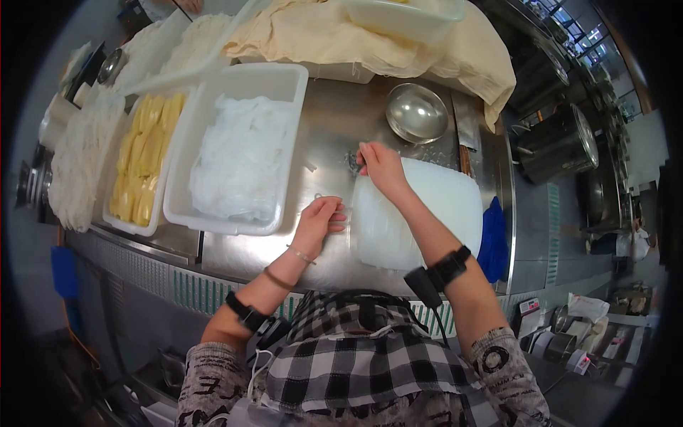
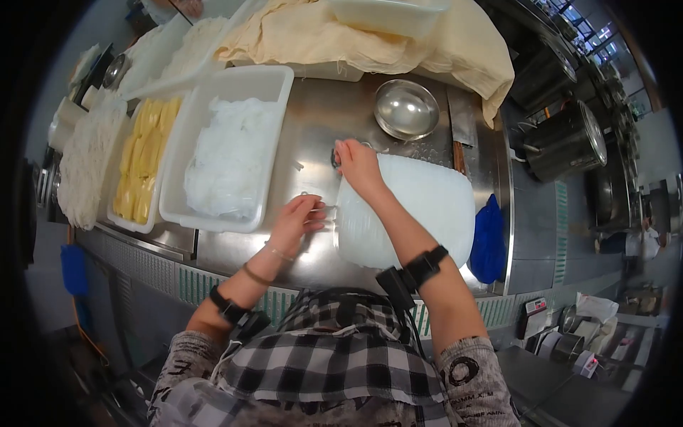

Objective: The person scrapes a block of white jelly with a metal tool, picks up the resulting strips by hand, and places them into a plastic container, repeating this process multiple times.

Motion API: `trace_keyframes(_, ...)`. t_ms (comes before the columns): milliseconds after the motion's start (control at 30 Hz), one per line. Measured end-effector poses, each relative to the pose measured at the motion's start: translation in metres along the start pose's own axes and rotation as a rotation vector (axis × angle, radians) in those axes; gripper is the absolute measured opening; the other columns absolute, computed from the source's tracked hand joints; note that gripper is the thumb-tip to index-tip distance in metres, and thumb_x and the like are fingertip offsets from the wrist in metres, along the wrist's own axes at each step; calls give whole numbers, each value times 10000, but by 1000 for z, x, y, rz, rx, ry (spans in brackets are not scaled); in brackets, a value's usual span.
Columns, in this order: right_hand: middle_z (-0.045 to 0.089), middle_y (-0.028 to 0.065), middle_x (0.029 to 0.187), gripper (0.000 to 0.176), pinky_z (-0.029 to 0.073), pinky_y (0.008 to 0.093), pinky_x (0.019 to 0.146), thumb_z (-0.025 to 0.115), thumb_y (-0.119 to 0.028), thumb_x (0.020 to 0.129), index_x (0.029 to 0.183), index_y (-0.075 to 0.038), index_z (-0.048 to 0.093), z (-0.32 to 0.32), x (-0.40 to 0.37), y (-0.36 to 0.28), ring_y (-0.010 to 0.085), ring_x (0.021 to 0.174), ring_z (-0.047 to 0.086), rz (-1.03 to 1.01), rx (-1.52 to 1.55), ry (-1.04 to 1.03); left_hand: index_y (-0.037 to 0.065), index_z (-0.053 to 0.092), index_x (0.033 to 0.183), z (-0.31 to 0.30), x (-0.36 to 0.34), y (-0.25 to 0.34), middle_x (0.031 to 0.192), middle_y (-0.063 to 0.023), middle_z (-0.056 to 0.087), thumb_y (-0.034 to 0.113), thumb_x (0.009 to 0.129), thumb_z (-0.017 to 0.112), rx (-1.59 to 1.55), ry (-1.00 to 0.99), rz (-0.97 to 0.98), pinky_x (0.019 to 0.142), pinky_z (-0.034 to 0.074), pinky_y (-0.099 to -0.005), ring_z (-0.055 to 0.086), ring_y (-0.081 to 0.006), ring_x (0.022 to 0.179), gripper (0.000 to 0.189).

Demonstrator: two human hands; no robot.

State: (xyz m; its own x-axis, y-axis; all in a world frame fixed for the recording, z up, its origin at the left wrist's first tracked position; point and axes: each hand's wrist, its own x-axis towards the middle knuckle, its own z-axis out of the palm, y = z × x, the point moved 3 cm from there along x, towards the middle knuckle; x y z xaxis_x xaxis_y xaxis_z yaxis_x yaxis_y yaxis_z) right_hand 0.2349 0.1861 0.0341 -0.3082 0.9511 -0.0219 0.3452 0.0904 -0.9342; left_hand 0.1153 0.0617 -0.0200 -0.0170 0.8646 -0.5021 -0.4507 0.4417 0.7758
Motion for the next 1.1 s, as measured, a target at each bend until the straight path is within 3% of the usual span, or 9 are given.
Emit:
trace_keyframes(100, 560, 87, 581, 307, 433, 269, 486, 434, -239, 854, 729, 18, 545, 14, 12, 13, 157, 485, 554, 29, -142, 2, 41, 515, 940, -13, 34, -33, 884, -77, 544, 319, 859, 443, -56, 15, -175, 650, 487, -300, 550, -167, 748, 299)
trace_keyframes(167, 559, 95, 567, 324, 432, 294, 501, 421, -246, 854, 709, 14, 551, 17, 8, 15, 178, 491, 559, 75, -164, 4, 46, 511, 872, -14, 43, -42, 816, -91, 538, 417, 852, 411, -186, -120, -432, 653, 478, -359, 538, -209, 733, 385)
trace_keyframes(267, 558, 100, 574, 344, 430, 313, 522, 410, -262, 857, 693, 10, 544, 19, -4, 12, 195, 502, 558, 84, -255, -67, 47, 497, 854, -10, 50, -43, 770, -106, 527, 485, 849, 364, -175, -168, -489, 668, 463, -399, 526, -248, 714, 458)
trace_keyframes(367, 557, 72, 643, 309, 438, 262, 524, 422, -234, 865, 747, 26, 540, 18, -23, 7, 130, 533, 544, 76, -346, -102, 48, 483, 890, -7, 55, -42, 771, -113, 525, 533, 839, 330, -205, -200, -512, 684, 451, -415, 523, -263, 709, 511)
trace_keyframes(500, 563, 76, 654, 310, 431, 266, 542, 410, -231, 868, 755, 27, 538, 19, -46, -2, 137, 542, 549, 80, -346, -116, 53, 463, 924, -7, 59, -39, 764, -109, 521, 567, 829, 302, -224, -230, -524, 688, 449, -407, 522, -260, 707, 547)
trace_keyframes(567, 570, 117, 628, 337, 439, 305, 524, 409, -248, 868, 717, 22, 540, 18, -55, -7, 198, 538, 572, 60, -255, -79, 57, 453, 934, -6, 60, -39, 747, -97, 514, 584, 820, 296, -196, -244, -520, 684, 449, -406, 521, -249, 703, 561)
trace_keyframes(667, 571, 87, 666, 293, 432, 272, 545, 402, -217, 870, 761, 20, 536, 15, -68, -7, 142, 549, 551, 90, -267, -114, 63, 450, 926, -4, 59, -42, 742, -84, 506, 594, 813, 301, -178, -246, -504, 685, 449, -402, 518, -236, 691, 563)
trace_keyframes(767, 572, 87, 659, 282, 432, 273, 547, 399, -205, 872, 763, 17, 534, 15, -82, -5, 144, 553, 553, 66, -240, -106, 22, 423, 996, -5, 58, -47, 794, -112, 471, 591, 802, 343, -209, -230, -470, 660, 471, -428, 500, -255, 669, 607)
trace_keyframes(1100, 568, 86, 647, 232, 429, 256, 557, 409, -155, 864, 778, 13, 542, 13, -133, -3, 143, 563, 554, 47, -159, -74, 38, 452, 989, -2, 51, -45, 844, -104, 524, 574, 817, 330, -174, -255, -463, 699, 450, -399, 525, -242, 755, 576)
